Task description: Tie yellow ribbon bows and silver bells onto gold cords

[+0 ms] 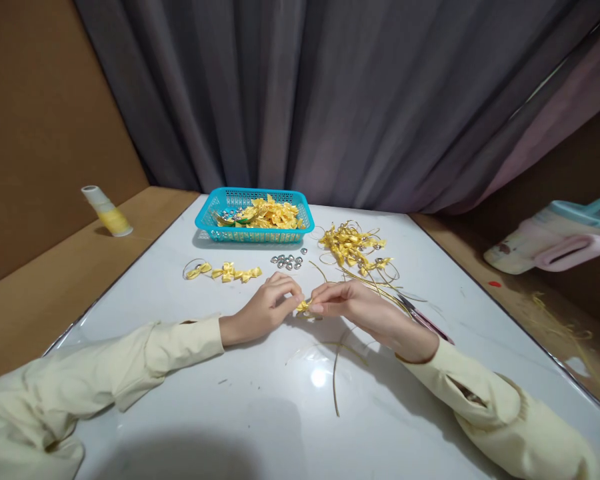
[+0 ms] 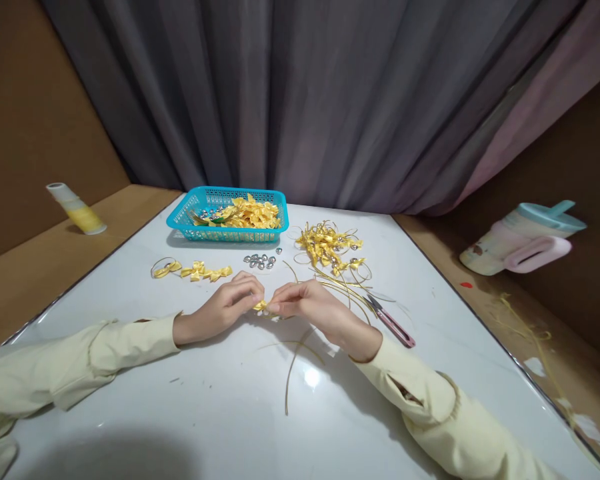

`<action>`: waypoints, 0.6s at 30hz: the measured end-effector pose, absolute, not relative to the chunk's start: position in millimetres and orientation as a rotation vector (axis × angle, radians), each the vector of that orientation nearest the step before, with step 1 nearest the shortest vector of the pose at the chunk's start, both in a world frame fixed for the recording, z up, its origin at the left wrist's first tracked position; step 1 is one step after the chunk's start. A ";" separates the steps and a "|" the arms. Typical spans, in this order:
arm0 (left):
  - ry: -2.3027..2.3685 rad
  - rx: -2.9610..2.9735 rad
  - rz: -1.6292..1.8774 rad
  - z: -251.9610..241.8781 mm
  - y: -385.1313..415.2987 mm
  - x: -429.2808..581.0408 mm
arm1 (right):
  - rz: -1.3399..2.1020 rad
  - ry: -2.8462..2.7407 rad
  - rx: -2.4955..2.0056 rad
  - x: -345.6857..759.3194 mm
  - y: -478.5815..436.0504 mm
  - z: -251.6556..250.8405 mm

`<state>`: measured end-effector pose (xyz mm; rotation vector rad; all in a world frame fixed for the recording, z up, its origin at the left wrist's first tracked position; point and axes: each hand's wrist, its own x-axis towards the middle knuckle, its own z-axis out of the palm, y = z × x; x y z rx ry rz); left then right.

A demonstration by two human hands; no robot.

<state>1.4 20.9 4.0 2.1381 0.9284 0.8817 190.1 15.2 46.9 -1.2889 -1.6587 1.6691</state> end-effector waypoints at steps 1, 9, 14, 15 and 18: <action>0.936 2.139 0.886 2.4 21.3 1.8 | 1.703 -1.648 -1.265 190.4 16.4 42.0; 0.893 2.573 0.810 -3.1 29.5 -2.6 | 1.852 -1.526 -1.121 192.2 26.0 14.1; 0.844 2.935 0.667 -4.0 34.0 -6.7 | 1.878 -1.480 -1.090 192.2 27.5 9.9; 0.850 2.942 0.662 -4.0 34.1 -6.5 | 1.876 -1.479 -1.087 192.2 27.6 9.3; 0.846 2.935 0.648 -4.1 33.5 -5.2 | 1.866 -1.484 -1.080 192.4 28.2 8.0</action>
